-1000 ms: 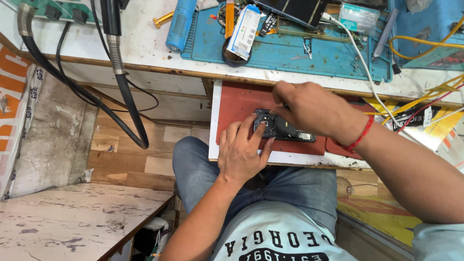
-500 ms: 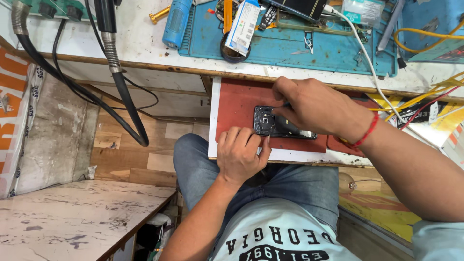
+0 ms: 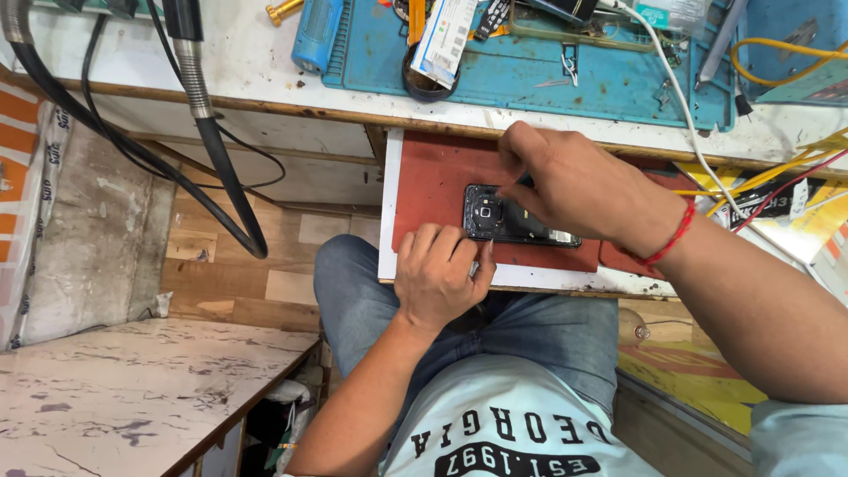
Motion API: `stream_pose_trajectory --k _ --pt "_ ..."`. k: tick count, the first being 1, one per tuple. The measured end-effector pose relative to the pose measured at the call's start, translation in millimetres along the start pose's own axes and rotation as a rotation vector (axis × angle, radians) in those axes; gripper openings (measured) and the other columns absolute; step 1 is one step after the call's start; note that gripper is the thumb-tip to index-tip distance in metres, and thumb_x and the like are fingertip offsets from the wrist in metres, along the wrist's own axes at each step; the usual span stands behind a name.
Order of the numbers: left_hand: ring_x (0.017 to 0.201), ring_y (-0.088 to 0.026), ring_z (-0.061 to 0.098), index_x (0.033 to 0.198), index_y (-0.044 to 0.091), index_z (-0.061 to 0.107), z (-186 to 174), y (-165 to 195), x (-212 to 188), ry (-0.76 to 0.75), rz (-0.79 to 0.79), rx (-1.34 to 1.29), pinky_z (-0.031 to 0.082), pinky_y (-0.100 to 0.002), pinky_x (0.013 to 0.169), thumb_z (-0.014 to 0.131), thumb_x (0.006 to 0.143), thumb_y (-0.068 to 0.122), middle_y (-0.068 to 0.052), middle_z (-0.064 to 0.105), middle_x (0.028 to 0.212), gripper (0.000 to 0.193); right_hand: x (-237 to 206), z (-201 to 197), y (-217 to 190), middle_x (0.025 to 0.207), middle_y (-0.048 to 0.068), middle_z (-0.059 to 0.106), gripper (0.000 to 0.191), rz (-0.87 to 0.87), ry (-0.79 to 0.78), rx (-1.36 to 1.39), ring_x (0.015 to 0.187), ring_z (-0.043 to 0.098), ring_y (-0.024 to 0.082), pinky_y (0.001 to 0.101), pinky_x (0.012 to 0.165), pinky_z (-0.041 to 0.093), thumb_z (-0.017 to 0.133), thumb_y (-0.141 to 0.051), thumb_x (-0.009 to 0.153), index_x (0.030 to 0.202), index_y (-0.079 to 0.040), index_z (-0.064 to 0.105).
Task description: The person sits at a repair bench working on a disassembled smartphone back cover. They use a screwdriver to pry and scrape inside the phone housing, pick at components with their fingers, and reposition the phone on the mat while continuing to work on its interior.
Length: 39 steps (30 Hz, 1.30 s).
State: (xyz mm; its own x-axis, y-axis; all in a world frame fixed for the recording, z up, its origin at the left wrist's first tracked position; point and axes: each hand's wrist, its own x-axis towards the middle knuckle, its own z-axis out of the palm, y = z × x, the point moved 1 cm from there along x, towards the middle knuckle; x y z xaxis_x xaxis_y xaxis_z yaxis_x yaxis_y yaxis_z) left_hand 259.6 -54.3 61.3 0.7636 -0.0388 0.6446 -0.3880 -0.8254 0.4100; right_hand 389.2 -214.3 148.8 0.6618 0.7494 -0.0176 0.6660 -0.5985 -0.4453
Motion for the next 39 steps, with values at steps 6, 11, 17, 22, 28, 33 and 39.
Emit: stream_pose_trajectory --k 6,11,17,22,28,33,39 --pt "0.078 -0.024 0.057 0.072 0.010 0.063 -1 0 0 0.011 0.010 -0.019 0.043 -0.040 0.069 0.078 0.082 0.016 -0.003 0.060 0.081 0.020 2 -3 -2 0.090 0.020 0.070 0.034 -0.111 0.097 0.050 0.082 0.069 0.043 0.0479 0.066 0.054 0.073 -0.006 0.087 0.110 0.001 0.049" --pt "0.089 -0.026 0.063 0.091 0.004 0.066 -6 -6 -4 0.121 -0.203 -0.276 0.052 -0.039 0.077 0.075 0.090 0.009 -0.008 0.062 0.098 0.010 -5 -4 -8 0.076 0.018 0.068 0.037 0.130 0.178 0.049 0.071 0.071 0.039 0.0476 0.061 0.054 0.077 -0.017 0.096 0.117 -0.001 0.051" --pt "0.092 -0.012 0.059 0.121 0.000 0.055 3 -35 -15 0.422 -0.686 -0.873 0.062 -0.030 0.079 0.063 0.103 0.003 -0.009 0.053 0.125 0.019 23 28 -26 0.081 0.019 0.069 0.021 -0.105 0.252 0.013 0.073 0.067 0.042 0.0538 0.066 0.052 0.064 -0.012 0.100 0.118 -0.002 0.061" --pt "0.093 -0.010 0.058 0.127 -0.003 0.049 8 -39 -25 0.428 -0.644 -0.943 0.063 -0.030 0.081 0.061 0.105 0.002 -0.011 0.049 0.133 0.025 40 54 -39 0.074 0.020 0.071 0.017 0.076 0.086 -0.059 0.070 0.067 0.043 0.0555 0.061 0.052 0.069 -0.025 0.089 0.089 -0.008 0.074" --pt "0.096 -0.011 0.057 0.127 -0.001 0.049 9 -42 -28 0.427 -0.619 -0.975 0.063 -0.030 0.083 0.061 0.105 0.003 -0.010 0.047 0.134 0.025 41 74 -48 0.078 0.018 0.072 0.015 0.095 0.140 -0.103 0.071 0.068 0.041 0.0545 0.060 0.052 0.065 -0.020 0.085 0.082 -0.010 0.075" --pt "0.099 -0.011 0.057 0.128 -0.002 0.050 9 -38 -34 0.414 -0.610 -0.968 0.061 -0.030 0.084 0.060 0.108 0.004 -0.010 0.048 0.134 0.023 40 95 -44 0.082 0.017 0.073 0.013 0.083 0.209 -0.154 0.072 0.070 0.039 0.0528 0.057 0.053 0.062 -0.018 0.083 0.081 -0.008 0.071" --pt "0.093 -0.010 0.057 0.128 -0.001 0.050 5 -35 -35 0.383 -0.584 -0.941 0.061 -0.030 0.082 0.057 0.109 0.007 -0.011 0.050 0.133 0.022 31 104 -47 0.080 0.020 0.071 0.018 0.212 0.160 -0.188 0.070 0.070 0.038 0.0506 0.059 0.054 0.062 -0.021 0.092 0.095 -0.003 0.065"
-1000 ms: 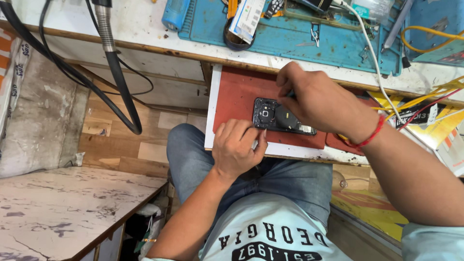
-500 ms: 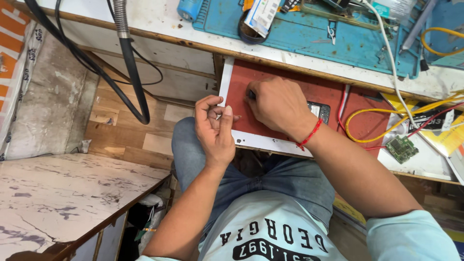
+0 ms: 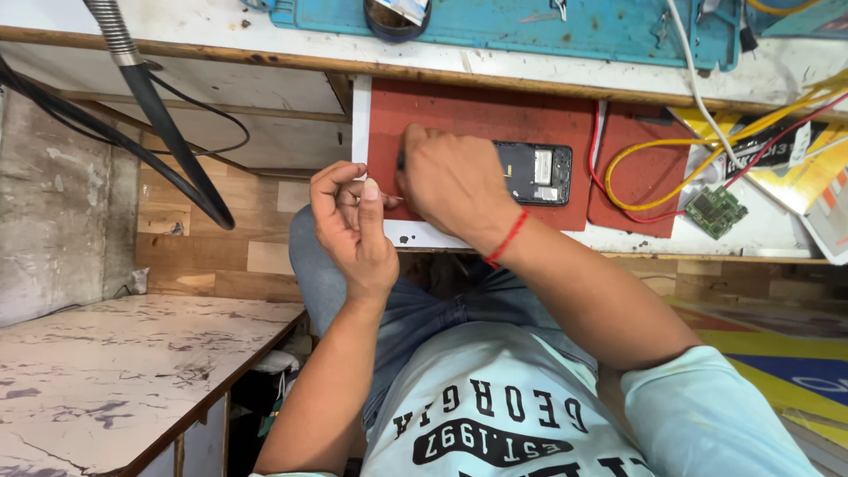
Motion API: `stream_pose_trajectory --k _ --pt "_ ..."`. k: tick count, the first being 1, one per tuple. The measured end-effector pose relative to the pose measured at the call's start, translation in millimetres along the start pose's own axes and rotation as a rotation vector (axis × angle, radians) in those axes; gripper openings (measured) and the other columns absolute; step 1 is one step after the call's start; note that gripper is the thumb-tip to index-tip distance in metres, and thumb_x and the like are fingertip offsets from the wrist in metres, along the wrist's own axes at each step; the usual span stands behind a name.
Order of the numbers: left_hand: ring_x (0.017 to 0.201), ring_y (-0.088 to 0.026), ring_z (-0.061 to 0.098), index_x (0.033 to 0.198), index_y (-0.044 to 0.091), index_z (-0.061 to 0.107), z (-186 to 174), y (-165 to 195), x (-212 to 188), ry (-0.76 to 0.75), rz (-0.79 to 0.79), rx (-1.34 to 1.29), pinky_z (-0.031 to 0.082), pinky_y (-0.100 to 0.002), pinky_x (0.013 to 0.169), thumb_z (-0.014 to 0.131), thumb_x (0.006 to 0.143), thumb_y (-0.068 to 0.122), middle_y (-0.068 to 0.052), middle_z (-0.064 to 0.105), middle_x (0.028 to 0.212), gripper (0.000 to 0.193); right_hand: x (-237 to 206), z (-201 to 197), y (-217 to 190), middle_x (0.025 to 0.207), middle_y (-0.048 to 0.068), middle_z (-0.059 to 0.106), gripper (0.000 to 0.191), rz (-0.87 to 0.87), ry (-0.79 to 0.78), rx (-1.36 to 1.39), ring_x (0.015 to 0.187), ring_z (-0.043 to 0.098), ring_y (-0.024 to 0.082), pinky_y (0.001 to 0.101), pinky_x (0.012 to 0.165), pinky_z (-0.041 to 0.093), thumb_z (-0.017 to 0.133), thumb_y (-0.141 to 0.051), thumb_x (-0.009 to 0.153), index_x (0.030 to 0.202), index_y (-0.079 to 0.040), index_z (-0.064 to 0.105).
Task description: The person sits at a repair bench working on a disassembled smartphone back cover. They use a screwdriver to pry and scrape inside the phone housing, pick at components with their fingers, and reposition the phone on the mat while continuing to work on its interior.
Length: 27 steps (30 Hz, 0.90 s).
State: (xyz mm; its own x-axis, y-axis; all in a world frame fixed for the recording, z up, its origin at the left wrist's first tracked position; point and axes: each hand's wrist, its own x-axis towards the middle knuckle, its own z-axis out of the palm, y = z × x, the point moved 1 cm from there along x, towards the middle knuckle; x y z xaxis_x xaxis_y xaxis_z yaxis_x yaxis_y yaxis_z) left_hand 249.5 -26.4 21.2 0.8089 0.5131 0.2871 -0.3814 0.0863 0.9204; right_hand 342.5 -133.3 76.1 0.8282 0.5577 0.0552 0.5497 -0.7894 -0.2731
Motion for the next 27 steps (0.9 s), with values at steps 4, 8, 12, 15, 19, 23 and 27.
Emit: stream_pose_trajectory --k 4,8,12,15,19,23,27 --pt "0.093 -0.010 0.059 0.129 -0.002 0.049 0 1 -6 -0.014 -0.030 -0.029 0.063 -0.030 0.083 0.058 0.110 0.007 -0.010 0.052 0.129 0.023 -48 -34 49 0.087 0.017 0.071 0.017 -0.011 0.178 0.271 0.078 0.070 0.040 0.0500 0.065 0.053 0.069 -0.019 0.092 0.102 -0.005 0.066" --pt "0.092 -0.010 0.058 0.129 -0.003 0.050 -1 1 -8 -0.030 0.001 -0.001 0.062 -0.028 0.081 0.058 0.112 0.006 -0.011 0.050 0.128 0.020 -100 -61 112 0.083 0.013 0.067 0.013 0.227 0.166 0.297 0.071 0.068 0.031 0.0423 0.066 0.053 0.073 -0.015 0.104 0.104 -0.004 0.067" --pt "0.091 -0.010 0.059 0.128 -0.004 0.052 1 4 -8 -0.043 -0.002 0.029 0.061 -0.027 0.081 0.059 0.113 0.006 -0.011 0.051 0.126 0.019 -133 -59 134 0.092 0.008 0.070 0.007 0.068 0.197 0.266 0.077 0.070 0.027 0.0373 0.068 0.054 0.074 -0.010 0.101 0.103 -0.007 0.067" --pt "0.093 -0.010 0.059 0.126 -0.004 0.052 3 5 -7 -0.048 0.005 0.082 0.063 -0.027 0.080 0.059 0.113 0.006 -0.011 0.051 0.127 0.018 -141 -52 138 0.089 0.008 0.068 0.009 -0.031 0.173 0.167 0.074 0.068 0.027 0.0379 0.063 0.052 0.077 -0.011 0.098 0.099 -0.008 0.069" --pt "0.093 -0.009 0.060 0.126 -0.004 0.052 3 7 -7 -0.050 -0.002 0.084 0.063 -0.027 0.080 0.059 0.113 0.007 -0.011 0.051 0.126 0.018 -138 -46 141 0.085 0.006 0.067 0.011 -0.099 0.169 0.096 0.071 0.066 0.027 0.0390 0.060 0.050 0.080 -0.012 0.095 0.096 -0.009 0.070" --pt "0.094 -0.009 0.059 0.126 -0.004 0.052 4 7 -7 -0.042 -0.002 0.088 0.063 -0.027 0.080 0.059 0.113 0.007 -0.010 0.051 0.125 0.018 -133 -46 137 0.079 0.004 0.064 0.013 -0.140 0.146 0.037 0.068 0.065 0.026 0.0399 0.059 0.049 0.082 -0.017 0.093 0.093 -0.012 0.071" --pt "0.092 -0.009 0.059 0.125 -0.004 0.053 4 6 -7 -0.044 -0.007 0.066 0.063 -0.027 0.080 0.060 0.113 0.008 -0.010 0.052 0.123 0.018 -130 -50 131 0.079 0.003 0.064 0.010 -0.137 0.126 -0.003 0.068 0.065 0.026 0.0396 0.058 0.049 0.082 -0.017 0.093 0.094 -0.014 0.072"
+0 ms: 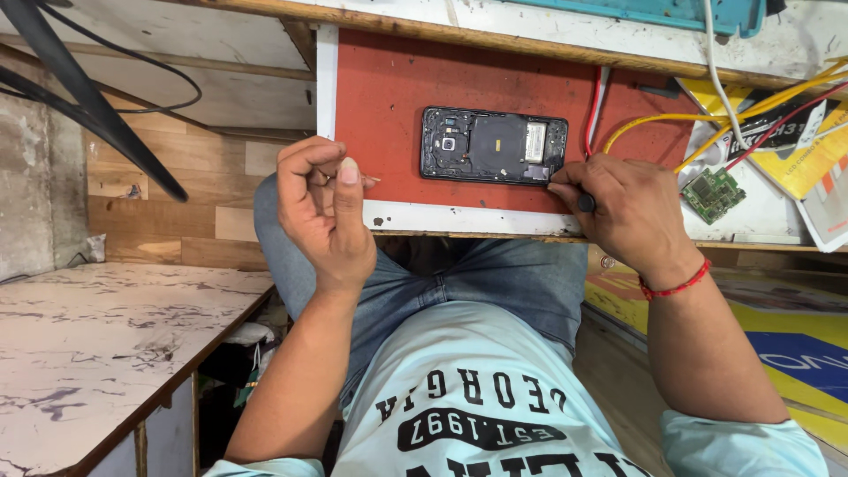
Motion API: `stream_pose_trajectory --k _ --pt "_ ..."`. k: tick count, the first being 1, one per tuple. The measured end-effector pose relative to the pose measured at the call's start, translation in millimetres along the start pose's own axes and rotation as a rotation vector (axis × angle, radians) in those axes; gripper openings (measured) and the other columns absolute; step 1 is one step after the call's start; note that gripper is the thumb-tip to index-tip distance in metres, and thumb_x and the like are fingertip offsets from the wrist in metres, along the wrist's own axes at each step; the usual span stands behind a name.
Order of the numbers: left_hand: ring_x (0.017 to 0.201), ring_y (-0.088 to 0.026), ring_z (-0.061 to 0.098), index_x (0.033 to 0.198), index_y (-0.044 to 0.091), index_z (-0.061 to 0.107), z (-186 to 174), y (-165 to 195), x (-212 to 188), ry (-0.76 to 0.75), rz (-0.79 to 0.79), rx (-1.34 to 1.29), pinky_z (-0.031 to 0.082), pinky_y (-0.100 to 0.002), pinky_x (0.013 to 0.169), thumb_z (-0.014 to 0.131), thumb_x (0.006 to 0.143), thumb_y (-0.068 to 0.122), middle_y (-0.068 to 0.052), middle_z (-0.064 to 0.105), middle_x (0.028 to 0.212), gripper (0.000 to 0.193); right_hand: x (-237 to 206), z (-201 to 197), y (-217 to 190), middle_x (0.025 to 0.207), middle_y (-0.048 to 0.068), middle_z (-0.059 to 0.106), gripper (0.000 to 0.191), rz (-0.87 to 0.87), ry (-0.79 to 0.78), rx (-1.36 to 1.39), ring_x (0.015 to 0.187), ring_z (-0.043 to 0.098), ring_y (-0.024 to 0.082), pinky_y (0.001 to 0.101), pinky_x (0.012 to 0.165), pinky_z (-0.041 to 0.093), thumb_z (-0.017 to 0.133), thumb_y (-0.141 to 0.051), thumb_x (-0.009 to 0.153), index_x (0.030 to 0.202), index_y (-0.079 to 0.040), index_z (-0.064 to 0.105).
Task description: The person sits at a repair bench working on a disassembled smartphone back cover. They use a screwdriver to pry and scrape inside the phone housing, pick at components with their fingers, and reposition the phone on the mat while continuing to work on its interior.
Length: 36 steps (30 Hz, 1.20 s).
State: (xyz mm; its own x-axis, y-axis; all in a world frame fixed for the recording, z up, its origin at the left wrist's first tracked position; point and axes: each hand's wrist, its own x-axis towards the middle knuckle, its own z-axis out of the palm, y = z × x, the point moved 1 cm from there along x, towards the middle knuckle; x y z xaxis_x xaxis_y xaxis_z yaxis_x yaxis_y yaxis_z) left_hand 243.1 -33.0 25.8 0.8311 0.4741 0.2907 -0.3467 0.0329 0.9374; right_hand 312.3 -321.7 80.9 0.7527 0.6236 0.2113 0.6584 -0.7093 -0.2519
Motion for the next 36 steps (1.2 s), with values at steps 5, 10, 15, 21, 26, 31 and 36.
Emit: stream_pose_trajectory --k 5,10,15,21,26,31,36 --pt "0.091 -0.008 0.058 0.125 -0.003 0.052 0 0 0 -0.024 0.023 0.031 0.063 -0.026 0.079 0.059 0.113 0.009 -0.010 0.052 0.123 0.018 2 -7 -4 0.079 0.002 0.063 0.010 -0.022 -0.013 -0.032 0.066 0.063 0.026 0.0398 0.057 0.048 0.082 -0.016 0.091 0.096 -0.015 0.073" --pt "0.089 -0.007 0.057 0.124 -0.003 0.053 1 0 0 -0.029 0.030 0.042 0.062 -0.025 0.079 0.059 0.113 0.007 -0.010 0.052 0.123 0.017 -1 -13 -5 0.078 0.002 0.061 0.018 -0.068 -0.047 -0.084 0.065 0.061 0.026 0.0403 0.057 0.047 0.082 -0.015 0.085 0.102 -0.016 0.077" --pt "0.091 -0.007 0.057 0.124 -0.003 0.053 1 0 0 -0.018 0.036 0.022 0.062 -0.025 0.080 0.059 0.112 0.006 -0.009 0.051 0.123 0.016 -3 -6 -5 0.075 0.003 0.061 0.013 0.003 0.023 -0.010 0.063 0.060 0.025 0.0399 0.055 0.046 0.085 -0.015 0.089 0.101 -0.015 0.079" --pt "0.092 -0.008 0.057 0.124 -0.004 0.052 2 -1 1 -0.023 0.028 0.006 0.061 -0.025 0.081 0.060 0.112 0.004 -0.010 0.051 0.123 0.015 -8 0 -2 0.077 0.005 0.061 0.010 0.143 0.045 0.137 0.064 0.060 0.024 0.0387 0.057 0.046 0.083 -0.014 0.092 0.100 -0.010 0.079" --pt "0.091 -0.007 0.056 0.122 -0.003 0.053 3 0 2 -0.016 0.027 0.025 0.062 -0.025 0.080 0.060 0.112 0.004 -0.010 0.051 0.123 0.014 -6 -1 -3 0.076 0.006 0.062 0.010 0.180 0.027 0.148 0.063 0.061 0.025 0.0390 0.057 0.046 0.083 -0.014 0.091 0.100 -0.010 0.079" --pt "0.089 -0.007 0.055 0.121 -0.003 0.053 2 1 2 -0.025 0.034 0.044 0.061 -0.024 0.079 0.060 0.111 0.003 -0.009 0.052 0.123 0.014 -20 -12 10 0.085 0.009 0.064 0.014 0.240 0.235 0.402 0.071 0.063 0.022 0.0346 0.064 0.050 0.079 -0.012 0.096 0.107 -0.006 0.071" --pt "0.087 -0.007 0.057 0.119 -0.003 0.055 4 3 3 -0.035 0.052 0.108 0.061 -0.025 0.079 0.061 0.111 0.004 -0.009 0.054 0.125 0.013 -47 -13 28 0.094 0.013 0.067 0.019 0.414 0.824 0.968 0.078 0.068 0.020 0.0309 0.071 0.056 0.073 -0.006 0.102 0.117 -0.003 0.061"
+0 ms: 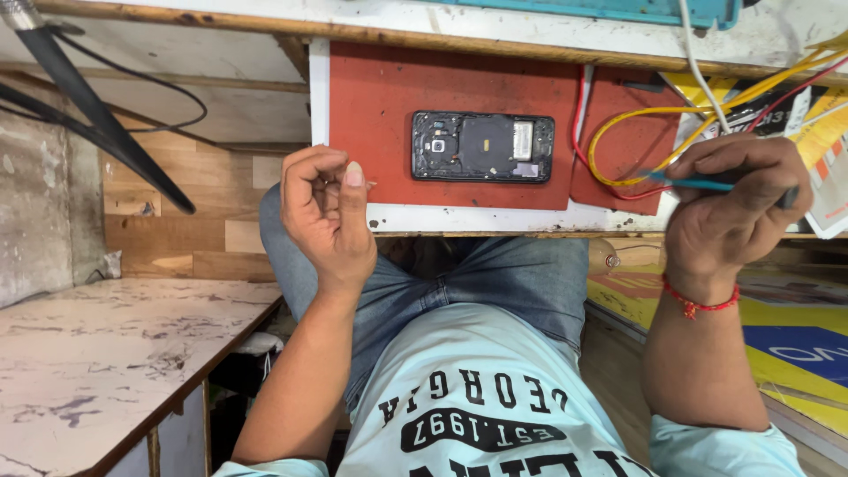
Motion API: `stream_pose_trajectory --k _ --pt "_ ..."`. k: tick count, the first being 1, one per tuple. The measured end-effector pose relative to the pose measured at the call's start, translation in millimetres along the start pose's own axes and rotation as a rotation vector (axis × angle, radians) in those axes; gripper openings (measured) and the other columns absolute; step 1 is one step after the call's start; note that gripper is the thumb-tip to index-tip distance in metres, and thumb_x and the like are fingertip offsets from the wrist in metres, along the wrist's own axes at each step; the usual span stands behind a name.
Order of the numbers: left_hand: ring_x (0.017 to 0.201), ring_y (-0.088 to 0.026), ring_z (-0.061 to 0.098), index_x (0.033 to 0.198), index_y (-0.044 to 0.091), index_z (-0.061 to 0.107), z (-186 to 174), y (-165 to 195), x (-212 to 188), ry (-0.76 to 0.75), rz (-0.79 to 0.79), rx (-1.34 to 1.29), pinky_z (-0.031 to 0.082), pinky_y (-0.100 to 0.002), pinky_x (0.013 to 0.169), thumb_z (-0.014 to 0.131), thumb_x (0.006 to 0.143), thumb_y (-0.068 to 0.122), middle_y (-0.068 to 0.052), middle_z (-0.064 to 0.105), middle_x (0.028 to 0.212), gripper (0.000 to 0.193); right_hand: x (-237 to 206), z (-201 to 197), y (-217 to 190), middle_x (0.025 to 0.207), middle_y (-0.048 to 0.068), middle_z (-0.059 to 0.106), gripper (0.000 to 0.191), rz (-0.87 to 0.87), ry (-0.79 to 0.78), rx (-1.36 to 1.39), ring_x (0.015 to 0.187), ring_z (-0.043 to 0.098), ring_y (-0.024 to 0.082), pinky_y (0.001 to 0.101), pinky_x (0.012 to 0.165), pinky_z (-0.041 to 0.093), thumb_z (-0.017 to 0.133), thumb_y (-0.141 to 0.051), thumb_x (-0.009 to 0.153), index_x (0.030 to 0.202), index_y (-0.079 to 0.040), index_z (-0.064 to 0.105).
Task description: The person sits at a repair bench working on a disassembled smartphone back cover. They use a screwdriver to pry and scrape inside the phone housing, pick at components with their fingers, and reposition the phone on the mat while continuing to work on its interior.
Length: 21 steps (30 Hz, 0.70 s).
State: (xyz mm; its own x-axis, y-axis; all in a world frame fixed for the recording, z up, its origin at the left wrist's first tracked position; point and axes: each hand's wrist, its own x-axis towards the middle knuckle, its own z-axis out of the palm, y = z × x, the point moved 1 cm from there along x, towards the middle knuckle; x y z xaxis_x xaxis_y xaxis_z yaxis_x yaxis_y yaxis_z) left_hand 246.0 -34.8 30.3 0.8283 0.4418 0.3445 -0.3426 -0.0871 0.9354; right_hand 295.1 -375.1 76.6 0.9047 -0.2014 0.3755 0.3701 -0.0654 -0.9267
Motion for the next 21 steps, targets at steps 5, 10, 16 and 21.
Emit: stream_pose_trajectory --k 5,10,16,21 --pt "0.086 -0.008 0.058 0.118 -0.003 0.056 1 1 2 0.008 -0.015 -0.006 0.060 -0.024 0.078 0.062 0.110 0.005 -0.009 0.054 0.123 0.013 -12 12 10 0.103 0.017 0.071 0.025 0.235 -0.111 0.159 0.084 0.072 0.019 0.0271 0.078 0.062 0.067 0.000 0.109 0.127 0.000 0.050" --pt "0.086 -0.008 0.058 0.117 -0.003 0.056 1 1 1 0.001 -0.007 0.023 0.061 -0.025 0.077 0.063 0.110 0.006 -0.009 0.054 0.122 0.013 -31 25 16 0.102 0.014 0.070 0.058 -0.098 -0.133 -0.216 0.094 0.074 0.019 0.0261 0.088 0.062 0.070 0.000 0.106 0.139 -0.007 0.024" --pt "0.084 -0.008 0.059 0.116 -0.003 0.056 0 1 1 0.005 -0.003 0.036 0.061 -0.024 0.076 0.063 0.109 0.007 -0.009 0.055 0.122 0.014 -45 5 55 0.091 0.010 0.069 0.065 -0.253 -0.096 -0.384 0.087 0.065 0.014 0.0185 0.079 0.049 0.083 0.003 0.099 0.136 -0.011 0.031" --pt "0.084 -0.008 0.060 0.117 -0.003 0.056 0 0 1 0.006 0.000 0.034 0.059 -0.024 0.076 0.063 0.110 0.007 -0.009 0.056 0.122 0.013 -55 -8 73 0.102 0.012 0.061 0.066 -0.197 -0.092 -0.331 0.089 0.064 0.012 0.0185 0.081 0.054 0.085 0.004 0.100 0.135 -0.010 0.031"
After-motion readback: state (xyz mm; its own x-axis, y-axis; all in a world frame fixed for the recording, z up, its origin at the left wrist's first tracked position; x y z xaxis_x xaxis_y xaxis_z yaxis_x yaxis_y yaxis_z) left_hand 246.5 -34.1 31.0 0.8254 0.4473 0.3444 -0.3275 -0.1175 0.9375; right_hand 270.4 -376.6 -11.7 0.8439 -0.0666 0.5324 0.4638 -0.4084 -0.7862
